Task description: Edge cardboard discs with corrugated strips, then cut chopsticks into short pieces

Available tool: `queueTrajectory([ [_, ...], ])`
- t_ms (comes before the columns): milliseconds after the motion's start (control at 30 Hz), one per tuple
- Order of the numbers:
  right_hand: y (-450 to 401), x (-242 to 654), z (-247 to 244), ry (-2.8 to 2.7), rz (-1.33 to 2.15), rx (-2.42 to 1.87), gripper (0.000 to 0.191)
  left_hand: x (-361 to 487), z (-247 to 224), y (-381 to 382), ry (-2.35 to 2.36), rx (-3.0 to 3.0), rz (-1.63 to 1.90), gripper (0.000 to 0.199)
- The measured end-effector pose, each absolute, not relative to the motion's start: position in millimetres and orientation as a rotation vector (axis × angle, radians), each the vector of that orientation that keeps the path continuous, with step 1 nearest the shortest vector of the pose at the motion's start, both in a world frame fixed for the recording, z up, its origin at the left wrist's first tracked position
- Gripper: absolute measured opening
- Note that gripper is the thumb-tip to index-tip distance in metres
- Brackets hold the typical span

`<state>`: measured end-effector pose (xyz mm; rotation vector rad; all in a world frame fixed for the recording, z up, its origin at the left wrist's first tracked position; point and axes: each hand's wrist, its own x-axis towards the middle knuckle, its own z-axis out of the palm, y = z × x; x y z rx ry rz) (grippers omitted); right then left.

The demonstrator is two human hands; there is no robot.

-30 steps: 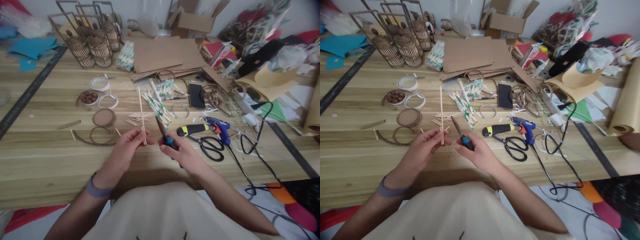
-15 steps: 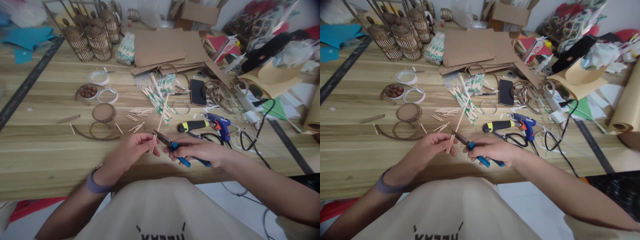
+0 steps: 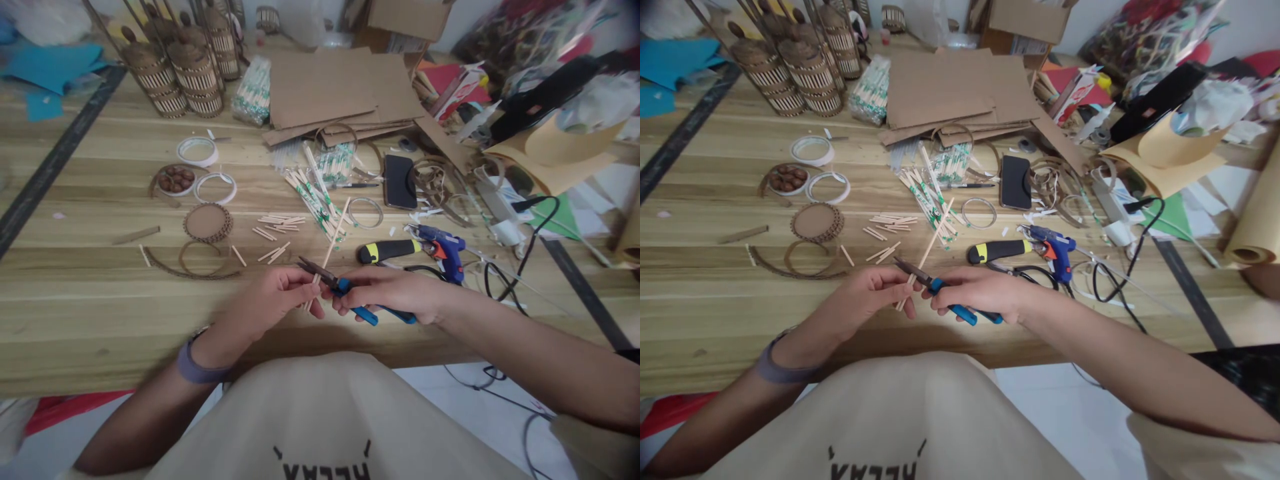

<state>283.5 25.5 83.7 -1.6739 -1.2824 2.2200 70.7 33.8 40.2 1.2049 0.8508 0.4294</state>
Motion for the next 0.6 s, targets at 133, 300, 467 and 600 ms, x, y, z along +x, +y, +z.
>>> queueTrajectory([
  [133,27.0,284.8,81.9,-1.308,2.231,-1.629,0.021,71.5,41.3,34.7,0.875,1.212,0.419,0.022],
  [300,27.5,285.7,81.1,-1.315,2.225,-1.631,0.021,72.8,43.4,35.2,0.896,1.214,0.399,0.023],
  [467,28.1,286.3,81.9,-1.341,2.209,-1.608,0.022,73.8,45.8,35.2,0.893,1.218,0.404,0.027],
  [600,27.5,286.8,81.9,-1.381,2.202,-1.584,0.022,73.9,44.8,33.7,0.884,1.229,0.393,0.025],
])
